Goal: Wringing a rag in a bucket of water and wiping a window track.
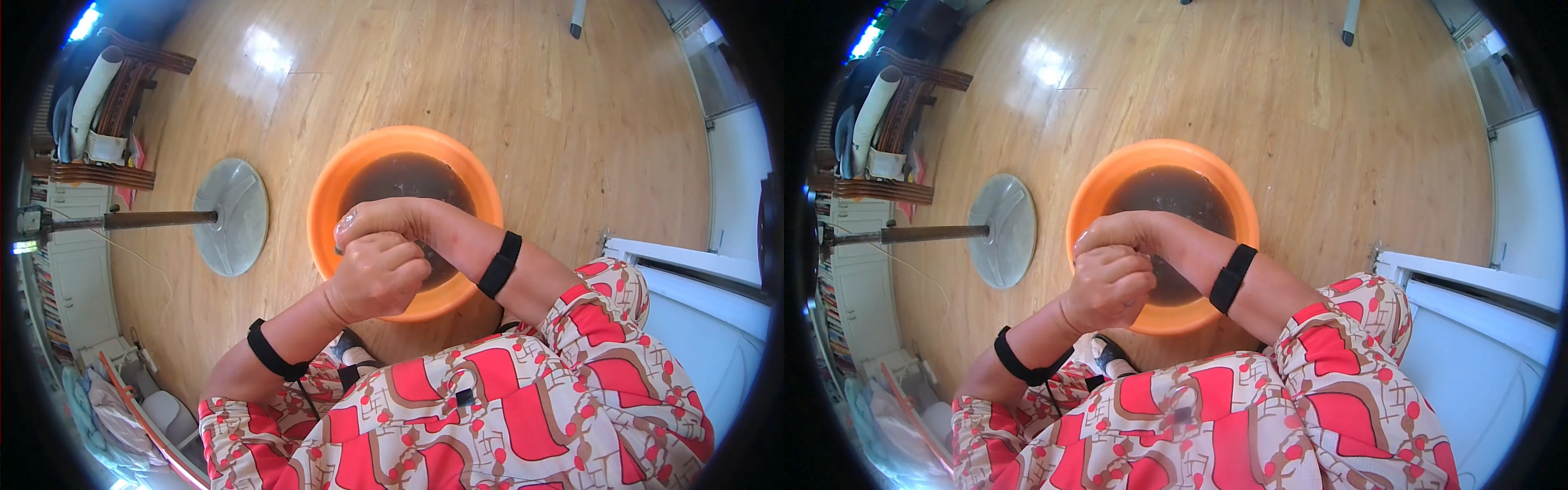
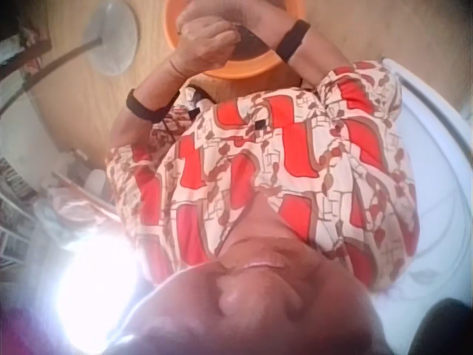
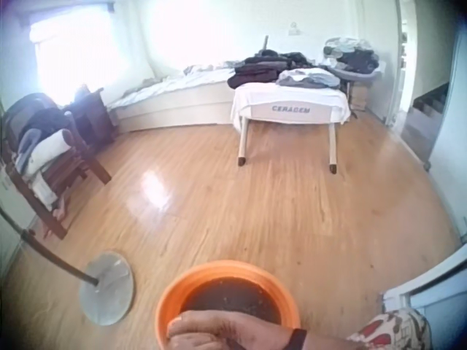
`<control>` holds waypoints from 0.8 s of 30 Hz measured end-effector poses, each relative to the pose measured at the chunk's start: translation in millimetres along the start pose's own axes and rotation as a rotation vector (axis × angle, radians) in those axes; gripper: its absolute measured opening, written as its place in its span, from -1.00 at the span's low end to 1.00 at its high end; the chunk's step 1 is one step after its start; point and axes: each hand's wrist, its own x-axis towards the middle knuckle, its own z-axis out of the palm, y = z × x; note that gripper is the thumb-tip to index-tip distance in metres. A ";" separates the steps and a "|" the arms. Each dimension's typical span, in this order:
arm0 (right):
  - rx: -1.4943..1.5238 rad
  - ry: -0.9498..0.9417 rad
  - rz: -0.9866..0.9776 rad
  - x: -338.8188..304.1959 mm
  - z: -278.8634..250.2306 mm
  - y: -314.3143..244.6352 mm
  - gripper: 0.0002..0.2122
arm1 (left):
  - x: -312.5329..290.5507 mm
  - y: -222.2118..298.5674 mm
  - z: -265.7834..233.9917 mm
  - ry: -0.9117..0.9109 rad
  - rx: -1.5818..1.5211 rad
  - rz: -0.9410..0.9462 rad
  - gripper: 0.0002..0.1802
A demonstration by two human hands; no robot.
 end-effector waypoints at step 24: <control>-0.757 0.487 -0.018 24.8 -0.3 15.5 -0.66 | -37.5 -32.5 62.6 -0.396 -0.069 0.125 -0.71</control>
